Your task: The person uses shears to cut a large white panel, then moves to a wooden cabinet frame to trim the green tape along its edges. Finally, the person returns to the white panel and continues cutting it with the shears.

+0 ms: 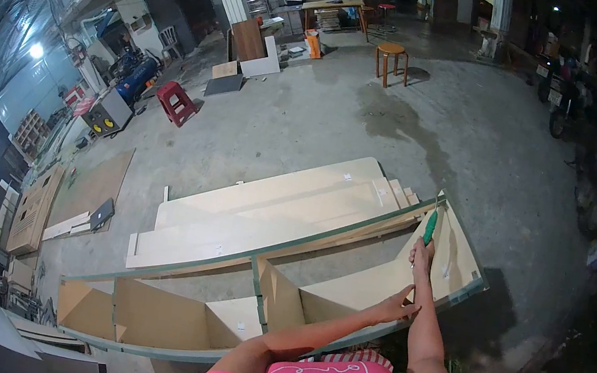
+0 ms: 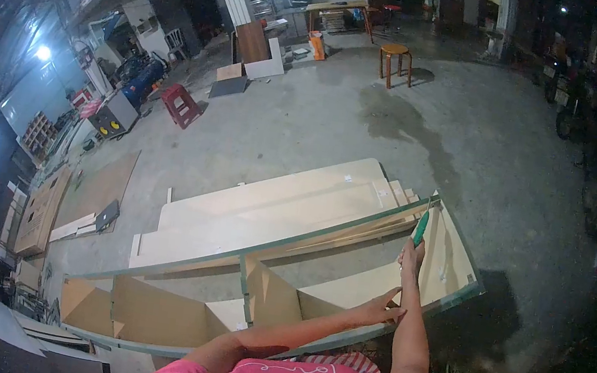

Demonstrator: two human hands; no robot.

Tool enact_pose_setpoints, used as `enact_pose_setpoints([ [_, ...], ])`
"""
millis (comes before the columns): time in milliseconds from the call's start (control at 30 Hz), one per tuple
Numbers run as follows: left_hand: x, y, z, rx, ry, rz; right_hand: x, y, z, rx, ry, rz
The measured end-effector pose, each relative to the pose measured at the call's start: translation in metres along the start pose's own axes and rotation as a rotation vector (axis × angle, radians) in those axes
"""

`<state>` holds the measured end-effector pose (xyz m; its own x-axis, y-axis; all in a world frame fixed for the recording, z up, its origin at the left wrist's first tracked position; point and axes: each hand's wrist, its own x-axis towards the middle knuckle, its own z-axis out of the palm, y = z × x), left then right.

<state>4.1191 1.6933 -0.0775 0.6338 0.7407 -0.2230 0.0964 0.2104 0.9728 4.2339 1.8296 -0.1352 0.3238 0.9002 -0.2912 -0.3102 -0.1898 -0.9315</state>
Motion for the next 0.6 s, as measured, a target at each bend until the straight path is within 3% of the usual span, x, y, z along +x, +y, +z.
enact_pose_setpoints([
  [233, -0.014, 0.0, -0.009, -0.083, 0.045, -0.052, -0.02, -0.009, 0.012, 0.065, -0.029, -0.006],
  [333, -0.024, 0.003, -0.03, 0.086, 0.146, -0.136, -0.042, -0.015, 0.02, 0.077, -0.062, -0.015],
  [433, -0.027, -0.006, -0.056, 0.115, 0.485, -0.11, -0.061, -0.006, 0.03, 0.089, -0.127, -0.011],
  [533, -0.037, -0.002, -0.079, 0.139, 0.648, -0.094, -0.107, -0.013, 0.048, 0.052, -0.211, -0.066],
  [600, -0.049, 0.009, -0.09, 0.201, 0.659, -0.069, -0.117, 0.007, 0.058, 0.019, -0.274, 0.02],
])
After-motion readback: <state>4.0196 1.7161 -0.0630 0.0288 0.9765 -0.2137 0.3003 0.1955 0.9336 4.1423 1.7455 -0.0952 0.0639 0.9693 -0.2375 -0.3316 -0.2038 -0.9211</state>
